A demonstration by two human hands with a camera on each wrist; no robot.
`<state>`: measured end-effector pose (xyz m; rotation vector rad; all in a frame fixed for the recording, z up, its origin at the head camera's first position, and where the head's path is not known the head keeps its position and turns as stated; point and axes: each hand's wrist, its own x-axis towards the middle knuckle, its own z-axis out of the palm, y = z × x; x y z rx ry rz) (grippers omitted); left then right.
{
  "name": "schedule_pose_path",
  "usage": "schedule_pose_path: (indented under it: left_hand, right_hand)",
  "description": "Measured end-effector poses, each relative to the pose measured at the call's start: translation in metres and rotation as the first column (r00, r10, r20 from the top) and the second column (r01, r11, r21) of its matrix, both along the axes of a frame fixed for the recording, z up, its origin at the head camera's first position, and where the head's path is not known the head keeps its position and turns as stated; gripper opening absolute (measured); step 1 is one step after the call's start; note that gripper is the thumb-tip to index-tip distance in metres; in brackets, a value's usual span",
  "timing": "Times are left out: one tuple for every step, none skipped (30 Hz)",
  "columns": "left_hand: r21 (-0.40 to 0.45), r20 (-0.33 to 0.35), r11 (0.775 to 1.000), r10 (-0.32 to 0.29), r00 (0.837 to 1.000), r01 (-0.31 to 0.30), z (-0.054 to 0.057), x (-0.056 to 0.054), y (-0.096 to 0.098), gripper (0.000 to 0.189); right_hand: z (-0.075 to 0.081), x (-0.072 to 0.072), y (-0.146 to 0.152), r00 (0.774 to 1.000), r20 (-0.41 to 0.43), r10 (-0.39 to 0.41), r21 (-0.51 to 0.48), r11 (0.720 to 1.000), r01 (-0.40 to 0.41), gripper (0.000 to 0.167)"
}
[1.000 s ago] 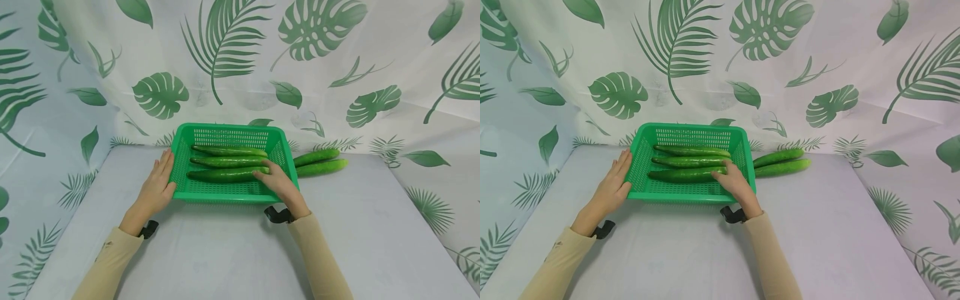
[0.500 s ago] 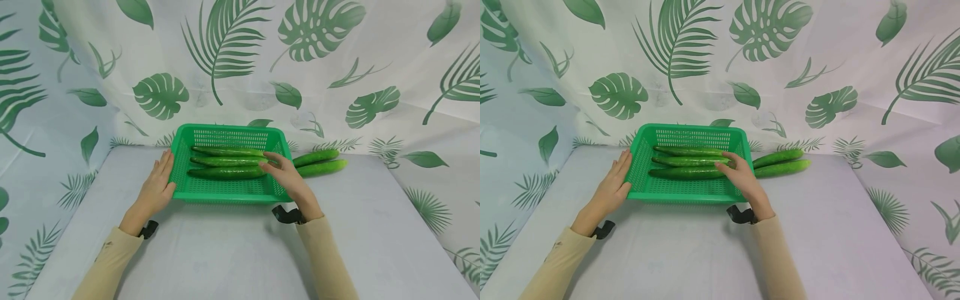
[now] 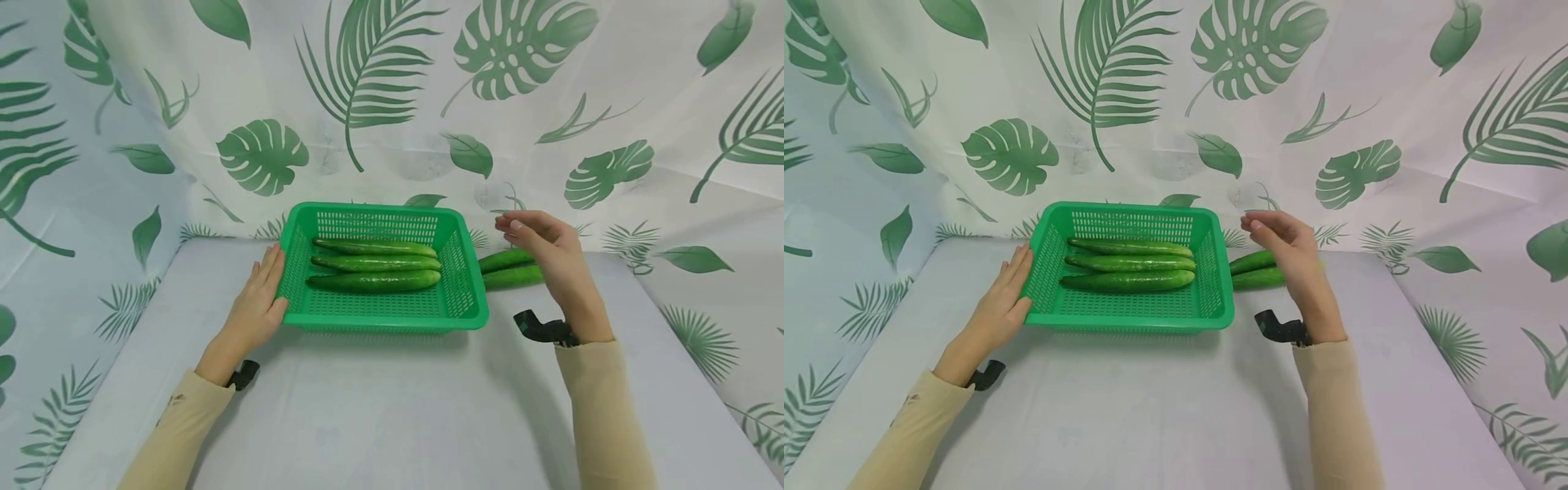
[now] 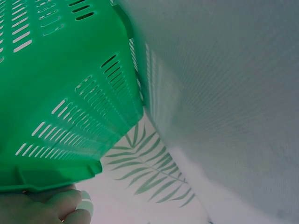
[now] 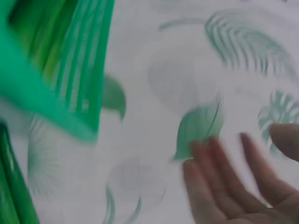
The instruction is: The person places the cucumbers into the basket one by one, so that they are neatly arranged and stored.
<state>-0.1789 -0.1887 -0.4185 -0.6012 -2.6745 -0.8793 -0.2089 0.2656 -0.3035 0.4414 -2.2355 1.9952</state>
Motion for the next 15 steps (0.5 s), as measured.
schedule_pose_path:
  left_hand:
    - [0.003,-0.002,1.0,0.0,1.0,0.0,0.0,0.0,0.0,0.071]
    - [0.005,-0.003,1.0,0.001,1.0,-0.001,-0.001,0.0,0.0,0.071]
    - [0.004,-0.006,1.0,0.001,1.0,-0.001,-0.001,-0.001,-0.001,0.071]
    - [0.005,-0.007,1.0,0.0,1.0,0.0,-0.002,-0.001,-0.001,0.071]
    - [0.006,-0.008,1.0,0.0,1.0,0.0,-0.002,-0.001,-0.001,0.071]
    - [0.007,-0.009,1.0,0.0,1.0,0.0,-0.002,-0.001,-0.001,0.071]
    - [0.01,-0.01,1.0,-0.002,1.0,0.002,-0.002,-0.001,-0.001,0.071]
    - [0.008,-0.01,1.0,-0.002,1.0,0.002,-0.002,-0.001,-0.001,0.071]
    - [0.007,-0.01,1.0,-0.004,1.0,0.004,-0.002,0.0,-0.001,0.071]
    - [0.007,-0.008,1.0,-0.005,1.0,0.005,-0.002,0.0,-0.001,0.071]
    - [0.008,-0.005,1.0,-0.006,1.0,0.006,-0.002,0.0,-0.001,0.072]
    - [0.009,-0.004,1.0,-0.007,1.0,0.007,-0.001,0.0,0.0,0.071]
    - [0.009,-0.005,1.0,-0.006,1.0,0.007,-0.001,0.0,-0.001,0.071]
    - [0.009,-0.006,1.0,-0.005,1.0,0.005,-0.002,0.0,-0.001,0.071]
    - [0.01,-0.005,1.0,-0.003,1.0,0.003,-0.002,0.0,-0.001,0.071]
  right_hand:
    - [0.001,-0.004,0.006,1.0,-0.026,-0.001,-0.061,0.998,0.0,0.035]
    - [0.001,-0.008,0.013,0.999,-0.046,-0.002,-0.12,0.993,-0.004,0.033]
    - [0.002,-0.012,0.019,0.998,-0.062,-0.006,-0.176,0.984,-0.005,0.032]
    - [0.001,-0.017,0.026,0.997,-0.073,-0.012,-0.24,0.971,-0.006,0.03]
    - [0.001,-0.021,0.032,0.996,-0.083,-0.022,-0.291,0.957,-0.003,0.028]
    - [0.0,-0.026,0.039,0.995,-0.092,-0.033,-0.333,0.943,0.001,0.027]
    - [-0.001,-0.03,0.045,0.994,-0.096,-0.05,-0.358,0.934,0.012,0.026]
    - [-0.003,-0.035,0.051,0.993,-0.096,-0.071,-0.368,0.929,0.03,0.024]
    - [-0.005,-0.039,0.057,0.991,-0.094,-0.098,-0.361,0.931,0.058,0.023]
    - [-0.006,-0.043,0.063,0.987,-0.088,-0.131,-0.339,0.936,0.094,0.022]
    - [-0.008,-0.046,0.068,0.983,-0.079,-0.167,-0.294,0.946,0.137,0.022]
    - [-0.01,-0.05,0.074,0.977,-0.066,-0.201,-0.235,0.955,0.18,0.022]
    - [-0.011,-0.053,0.079,0.969,-0.052,-0.24,-0.132,0.964,0.231,0.024]
    - [-0.014,-0.055,0.084,0.96,-0.043,-0.276,-0.016,0.961,0.276,0.027]
    - [-0.016,-0.058,0.089,0.949,-0.04,-0.314,0.105,0.943,0.316,0.029]
